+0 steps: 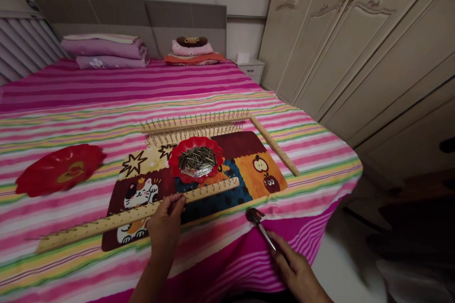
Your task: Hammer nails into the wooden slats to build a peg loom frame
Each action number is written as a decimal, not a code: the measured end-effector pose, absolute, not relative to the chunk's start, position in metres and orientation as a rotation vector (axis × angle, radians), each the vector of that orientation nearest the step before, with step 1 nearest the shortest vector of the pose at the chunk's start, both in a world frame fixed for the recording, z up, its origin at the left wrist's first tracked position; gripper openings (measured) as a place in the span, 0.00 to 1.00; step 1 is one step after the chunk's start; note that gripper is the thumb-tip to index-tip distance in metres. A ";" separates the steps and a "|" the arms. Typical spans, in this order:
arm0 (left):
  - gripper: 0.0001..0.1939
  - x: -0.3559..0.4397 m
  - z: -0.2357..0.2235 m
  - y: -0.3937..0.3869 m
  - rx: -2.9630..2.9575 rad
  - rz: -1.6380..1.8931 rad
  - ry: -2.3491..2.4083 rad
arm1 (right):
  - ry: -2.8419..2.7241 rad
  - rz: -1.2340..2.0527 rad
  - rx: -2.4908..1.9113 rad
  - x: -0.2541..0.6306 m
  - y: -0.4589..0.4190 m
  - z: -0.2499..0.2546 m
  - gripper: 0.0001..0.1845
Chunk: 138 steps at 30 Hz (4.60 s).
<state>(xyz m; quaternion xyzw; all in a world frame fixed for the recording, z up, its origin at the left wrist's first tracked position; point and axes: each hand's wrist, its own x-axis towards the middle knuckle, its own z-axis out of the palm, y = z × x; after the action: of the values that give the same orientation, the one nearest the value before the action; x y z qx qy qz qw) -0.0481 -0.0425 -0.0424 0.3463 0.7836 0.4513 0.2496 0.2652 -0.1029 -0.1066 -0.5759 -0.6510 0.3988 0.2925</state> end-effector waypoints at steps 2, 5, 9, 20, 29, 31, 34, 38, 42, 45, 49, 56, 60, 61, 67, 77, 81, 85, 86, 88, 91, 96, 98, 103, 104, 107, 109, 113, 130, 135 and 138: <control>0.14 -0.047 -0.042 -0.043 0.968 1.210 2.154 | -1.736 1.076 -1.541 0.265 -0.103 -0.106 0.22; 0.12 -0.047 -0.041 -0.043 1.109 1.182 2.199 | -1.713 1.112 -1.531 0.264 -0.104 -0.103 0.21; 0.09 -0.044 -0.039 -0.043 1.352 1.128 2.251 | -1.675 1.151 -1.542 0.253 -0.104 -0.081 0.22; 0.09 -0.046 -0.054 -0.043 1.553 1.150 2.213 | -1.664 1.432 -1.194 0.170 -0.073 0.013 0.22; 0.09 -0.046 -0.059 -0.045 1.613 1.167 2.206 | -1.919 1.303 -1.162 0.130 -0.052 0.019 0.21; 0.09 -0.046 -0.060 -0.044 1.620 1.160 2.210 | -1.962 1.288 -1.160 0.130 -0.053 0.017 0.21; 0.09 -0.046 -0.062 -0.042 1.628 1.211 2.209 | -1.931 1.311 -1.139 0.141 -0.060 0.016 0.20; 0.10 -0.048 -0.064 -0.043 1.632 1.252 2.197 | -1.925 1.211 -1.201 0.182 -0.073 0.004 0.21; 0.11 -0.053 -0.047 -0.050 1.637 1.228 2.230 | -1.957 1.166 -1.332 0.234 -0.089 -0.028 0.23; 0.12 -0.056 -0.021 -0.042 1.651 1.177 2.273 | -1.963 1.195 -1.454 0.261 -0.100 -0.055 0.23; 0.11 -0.053 0.008 -0.002 1.831 0.788 2.223 | -1.905 1.247 -1.599 0.274 -0.108 -0.080 0.25; 0.10 -0.039 0.006 0.067 2.001 0.075 2.077 | -1.814 1.303 -1.527 0.273 -0.102 -0.097 0.26; 0.09 -0.040 0.002 0.073 1.994 0.057 2.065 | -1.799 1.290 -1.569 0.273 -0.103 -0.100 0.26; 0.09 -0.041 0.002 0.072 1.992 0.062 2.060 | -1.801 1.296 -1.572 0.273 -0.103 -0.100 0.26; 0.09 -0.054 0.009 0.065 1.955 0.180 2.034 | -1.793 1.308 -1.537 0.271 -0.102 -0.096 0.24; 0.17 -0.069 0.032 0.025 1.083 1.019 1.562 | -1.857 1.282 -1.528 0.273 -0.101 -0.104 0.27; 0.21 -0.075 0.032 0.000 0.861 1.197 1.462 | -1.850 1.242 -1.531 0.272 -0.101 -0.108 0.26; 0.19 -0.080 0.024 -0.021 0.706 1.245 1.415 | -1.825 1.190 -1.541 0.270 -0.103 -0.105 0.24; 0.19 -0.081 0.022 -0.025 0.667 1.239 1.414 | -1.823 1.184 -1.544 0.269 -0.104 -0.102 0.24; 0.21 -0.083 0.019 -0.033 0.615 1.240 1.431 | -1.822 1.181 -1.550 0.267 -0.104 -0.097 0.24; 0.22 -0.085 0.015 -0.042 0.596 1.266 1.506 | -1.823 1.181 -1.545 0.266 -0.104 -0.093 0.23; 0.19 -0.087 0.004 -0.051 0.659 1.284 1.650 | -1.843 1.134 -1.525 0.267 -0.104 -0.100 0.23; 0.19 -0.085 -0.001 -0.052 0.654 1.279 1.678 | -1.853 1.119 -1.517 0.268 -0.104 -0.100 0.23; 0.18 -0.072 -0.017 -0.052 0.651 1.336 1.837 | -1.861 1.144 -1.535 0.266 -0.105 -0.095 0.23; 0.16 -0.070 -0.021 -0.052 0.684 1.337 1.896 | -1.857 1.149 -1.538 0.266 -0.105 -0.095 0.24; 0.14 -0.066 -0.030 -0.052 0.799 1.287 2.050 | -1.850 1.142 -1.536 0.267 -0.105 -0.099 0.23; 0.15 -0.067 -0.035 -0.051 0.876 1.260 2.100 | -1.860 1.131 -1.533 0.268 -0.106 -0.102 0.23; 0.15 -0.068 -0.039 -0.049 1.007 1.200 2.172 | -1.850 1.139 -1.541 0.268 -0.106 -0.101 0.23; 0.12 -0.061 -0.035 -0.046 1.274 1.045 2.291 | -1.809 1.188 -1.579 0.262 -0.109 -0.090 0.24; 0.12 -0.060 -0.041 -0.047 1.359 1.044 2.290 | -1.657 1.368 -1.453 0.231 -0.108 -0.055 0.26; 0.11 -0.060 -0.044 -0.048 1.430 1.036 2.314 | -1.690 1.474 -1.316 0.200 -0.097 -0.022 0.26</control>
<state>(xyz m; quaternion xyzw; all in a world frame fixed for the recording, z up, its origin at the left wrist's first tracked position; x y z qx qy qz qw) -0.0596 -0.0477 -0.0439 0.4879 0.7897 0.3537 0.1152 0.1999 -0.0970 -0.0223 -0.4877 -0.6263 0.5463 0.2674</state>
